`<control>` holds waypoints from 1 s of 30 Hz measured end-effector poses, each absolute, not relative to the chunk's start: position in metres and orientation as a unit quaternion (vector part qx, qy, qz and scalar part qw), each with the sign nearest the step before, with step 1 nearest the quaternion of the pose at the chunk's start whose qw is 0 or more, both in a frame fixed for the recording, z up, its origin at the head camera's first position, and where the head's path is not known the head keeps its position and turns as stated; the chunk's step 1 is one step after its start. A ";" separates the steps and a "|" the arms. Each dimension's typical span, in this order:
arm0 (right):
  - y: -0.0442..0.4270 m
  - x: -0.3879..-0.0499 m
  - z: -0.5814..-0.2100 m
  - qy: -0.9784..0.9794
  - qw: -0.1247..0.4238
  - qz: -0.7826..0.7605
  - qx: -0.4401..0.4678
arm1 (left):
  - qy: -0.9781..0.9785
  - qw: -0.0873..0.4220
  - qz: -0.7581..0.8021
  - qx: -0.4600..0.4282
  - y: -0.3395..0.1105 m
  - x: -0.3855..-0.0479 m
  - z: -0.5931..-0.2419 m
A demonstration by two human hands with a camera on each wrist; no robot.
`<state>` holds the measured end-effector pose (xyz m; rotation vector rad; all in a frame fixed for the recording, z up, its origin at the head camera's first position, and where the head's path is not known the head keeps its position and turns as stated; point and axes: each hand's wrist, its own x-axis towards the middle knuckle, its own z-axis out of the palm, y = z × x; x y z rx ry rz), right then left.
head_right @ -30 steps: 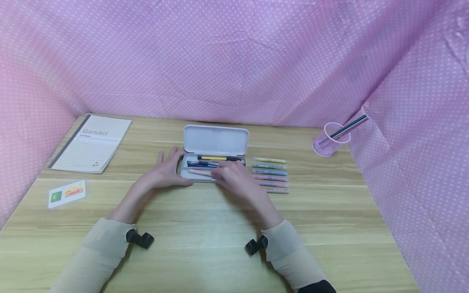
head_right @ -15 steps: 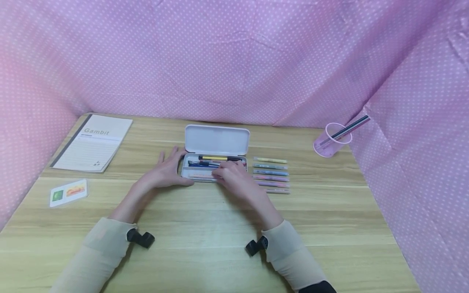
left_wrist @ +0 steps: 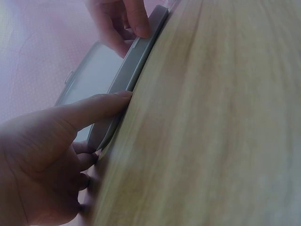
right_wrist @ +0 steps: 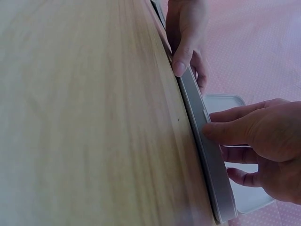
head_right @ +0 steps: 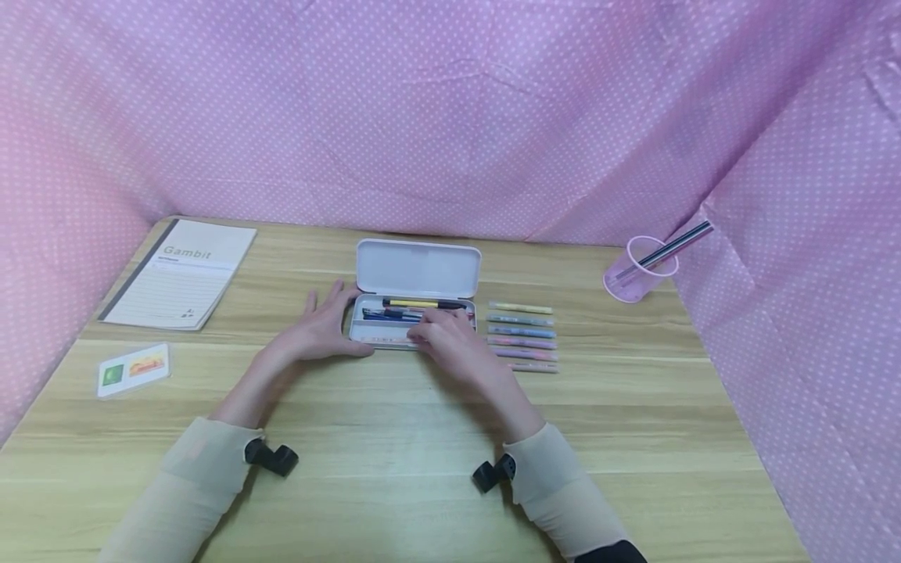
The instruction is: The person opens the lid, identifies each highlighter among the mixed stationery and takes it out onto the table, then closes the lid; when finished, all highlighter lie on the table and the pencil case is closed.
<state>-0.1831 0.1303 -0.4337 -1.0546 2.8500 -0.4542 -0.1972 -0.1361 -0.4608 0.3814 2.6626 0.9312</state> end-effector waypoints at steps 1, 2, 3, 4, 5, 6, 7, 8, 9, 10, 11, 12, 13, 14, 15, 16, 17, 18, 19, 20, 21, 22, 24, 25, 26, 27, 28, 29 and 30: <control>0.130 -0.183 -0.433 0.926 0.034 -0.149 -0.344 | 0.925 0.147 0.323 0.133 -0.136 -0.197 -0.460; 0.130 -0.183 -0.433 0.925 0.033 -0.149 -0.347 | 0.925 0.147 0.323 0.133 -0.136 -0.197 -0.460; 0.131 -0.184 -0.433 0.924 0.031 -0.149 -0.350 | 0.925 0.147 0.323 0.133 -0.137 -0.198 -0.460; 0.131 -0.184 -0.433 0.924 0.030 -0.149 -0.351 | 0.925 0.147 0.323 0.134 -0.137 -0.198 -0.460; 0.131 -0.184 -0.433 0.923 0.029 -0.150 -0.353 | 0.925 0.148 0.322 0.134 -0.137 -0.198 -0.459; 0.131 -0.184 -0.433 0.923 0.027 -0.150 -0.354 | 0.925 0.148 0.322 0.134 -0.137 -0.198 -0.459; 0.131 -0.184 -0.433 0.922 0.024 -0.149 -0.356 | 0.925 0.148 0.322 0.134 -0.137 -0.198 -0.459; 0.131 -0.185 -0.433 0.922 0.022 -0.150 -0.356 | 0.925 0.148 0.323 0.134 -0.137 -0.198 -0.460; 0.131 -0.185 -0.432 0.922 0.020 -0.152 -0.356 | 0.925 0.148 0.323 0.134 -0.137 -0.198 -0.460; 0.131 -0.185 -0.432 0.922 0.018 -0.153 -0.356 | 0.925 0.148 0.323 0.134 -0.137 -0.198 -0.460; 0.131 -0.185 -0.432 0.921 0.016 -0.154 -0.357 | 0.925 0.149 0.323 0.134 -0.136 -0.199 -0.460; 0.131 -0.185 -0.432 0.921 0.015 -0.155 -0.357 | 0.925 0.150 0.323 0.133 -0.136 -0.198 -0.460; 0.132 -0.185 -0.432 0.921 0.015 -0.155 -0.358 | 0.925 0.151 0.323 0.133 -0.136 -0.198 -0.459; 0.132 -0.185 -0.432 0.921 0.016 -0.156 -0.357 | 0.925 0.151 0.323 0.132 -0.136 -0.198 -0.459; 0.132 -0.185 -0.432 0.921 0.017 -0.158 -0.357 | 0.925 0.152 0.323 0.132 -0.136 -0.198 -0.459; 0.132 -0.185 -0.432 0.920 0.018 -0.159 -0.357 | 0.925 0.152 0.323 0.132 -0.136 -0.197 -0.459; 0.133 -0.185 -0.432 0.920 0.017 -0.161 -0.357 | 0.924 0.152 0.324 0.132 -0.135 -0.197 -0.459; 0.133 -0.185 -0.433 0.920 0.016 -0.164 -0.356 | 0.924 0.152 0.324 0.132 -0.135 -0.197 -0.459; 0.133 -0.185 -0.433 0.919 0.015 -0.166 -0.357 | 0.924 0.151 0.324 0.133 -0.135 -0.197 -0.459; 0.133 -0.185 -0.433 0.918 0.012 -0.170 -0.358 | 0.924 0.151 0.324 0.133 -0.135 -0.198 -0.460; 0.134 -0.186 -0.434 0.917 0.010 -0.172 -0.359 | 0.924 0.151 0.324 0.134 -0.135 -0.198 -0.460; 0.134 -0.186 -0.434 0.917 0.008 -0.175 -0.360 | 0.924 0.151 0.325 0.134 -0.135 -0.198 -0.461; 0.135 -0.187 -0.435 0.915 0.005 -0.179 -0.361 | 0.923 0.152 0.327 0.135 -0.135 -0.199 -0.461; 0.135 -0.187 -0.435 0.915 0.003 -0.180 -0.361 | 0.922 0.153 0.330 0.135 -0.135 -0.198 -0.461; 0.135 -0.187 -0.436 0.914 0.002 -0.182 -0.362 | 0.921 0.153 0.333 0.135 -0.135 -0.198 -0.461; 0.136 -0.187 -0.436 0.913 0.001 -0.185 -0.363 | 0.920 0.154 0.335 0.135 -0.135 -0.198 -0.461; 0.136 -0.187 -0.435 0.912 0.001 -0.187 -0.365 | 0.919 0.156 0.337 0.133 -0.136 -0.198 -0.461; 0.137 -0.187 -0.435 0.911 -0.001 -0.189 -0.366 | 0.919 0.156 0.338 0.133 -0.136 -0.198 -0.461; 0.138 -0.187 -0.434 0.910 -0.002 -0.192 -0.367 | 0.919 0.155 0.339 0.132 -0.136 -0.198 -0.461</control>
